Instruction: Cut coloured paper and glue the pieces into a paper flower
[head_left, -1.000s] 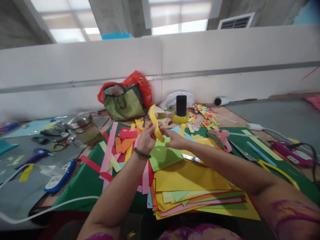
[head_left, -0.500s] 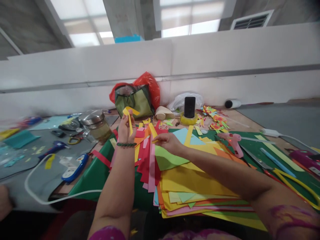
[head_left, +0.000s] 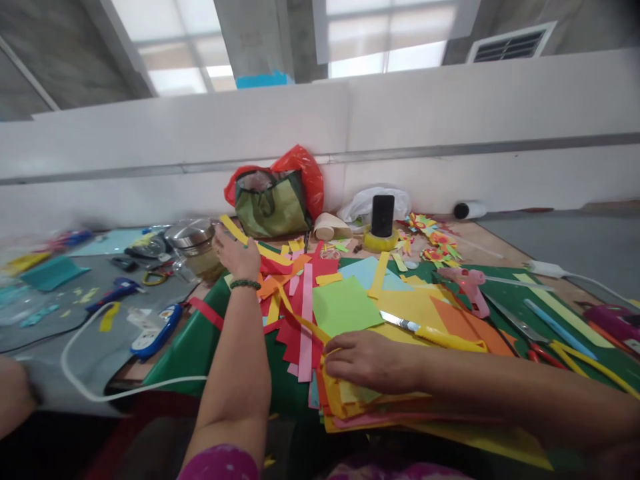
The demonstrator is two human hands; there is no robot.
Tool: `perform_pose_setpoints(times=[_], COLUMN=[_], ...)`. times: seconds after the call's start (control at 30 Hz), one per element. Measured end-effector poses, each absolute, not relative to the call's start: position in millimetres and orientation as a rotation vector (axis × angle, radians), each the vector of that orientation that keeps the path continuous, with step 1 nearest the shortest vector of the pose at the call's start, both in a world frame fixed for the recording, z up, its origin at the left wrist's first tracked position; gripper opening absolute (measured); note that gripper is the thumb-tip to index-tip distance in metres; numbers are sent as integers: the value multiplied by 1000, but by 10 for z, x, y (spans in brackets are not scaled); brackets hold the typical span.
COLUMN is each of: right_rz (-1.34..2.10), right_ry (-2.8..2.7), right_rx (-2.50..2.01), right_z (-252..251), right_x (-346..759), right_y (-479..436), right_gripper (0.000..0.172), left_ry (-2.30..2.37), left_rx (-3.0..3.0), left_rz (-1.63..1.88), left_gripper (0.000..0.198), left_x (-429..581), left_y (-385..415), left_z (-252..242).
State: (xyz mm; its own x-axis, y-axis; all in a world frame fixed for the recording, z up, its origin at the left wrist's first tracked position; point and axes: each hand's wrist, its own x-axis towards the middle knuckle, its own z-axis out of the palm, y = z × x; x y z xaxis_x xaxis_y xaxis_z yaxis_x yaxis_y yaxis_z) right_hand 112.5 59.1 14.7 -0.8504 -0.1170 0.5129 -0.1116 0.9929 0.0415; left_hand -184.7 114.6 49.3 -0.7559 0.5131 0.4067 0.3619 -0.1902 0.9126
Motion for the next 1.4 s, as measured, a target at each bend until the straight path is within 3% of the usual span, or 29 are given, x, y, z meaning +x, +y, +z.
perform_pose_setpoints(times=[0.07, 0.17, 0.27, 0.33, 0.5, 0.8, 0.87, 1.0, 1.2, 1.4], right_rz=[-23, -104, -377, -489, -257, 716, 904, 790, 1304, 1299], right_ry=[-2455, -2237, -2036, -2004, -2317, -2388, -2287, -1931, -1625, -1536], right_rx=[181, -84, -320, -292, -56, -500, -585, -728, -765, -794], right_z=[272, 606, 861, 882, 536, 241, 324, 481, 490, 486], right_x=[1305, 1580, 1793, 1847, 1739, 1790, 1790, 1764, 1732, 1752], right_y=[711, 945, 1025, 938, 566, 572, 695, 1037, 1238, 1216], right_gripper=[29, 22, 31, 35, 29, 21, 20, 12, 28, 34], left_ry=[1930, 1707, 1373, 870, 635, 995, 995, 905, 793, 815], left_rx=[1233, 1414, 1500, 1447, 1108, 978, 1124, 1340, 1358, 1350], left_rz=[1831, 1401, 887, 400, 767, 1135, 1111, 875, 772, 706], left_gripper=[15, 41, 52, 63, 47, 38, 41, 36, 26, 30], left_x=[-1701, -1405, -1023, -735, -186, -160, -131, -29, 44, 9], left_y=[1103, 1026, 929, 874, 858, 1048, 1030, 943, 852, 879], left_z=[569, 669, 679, 622, 390, 219, 212, 231, 273, 235])
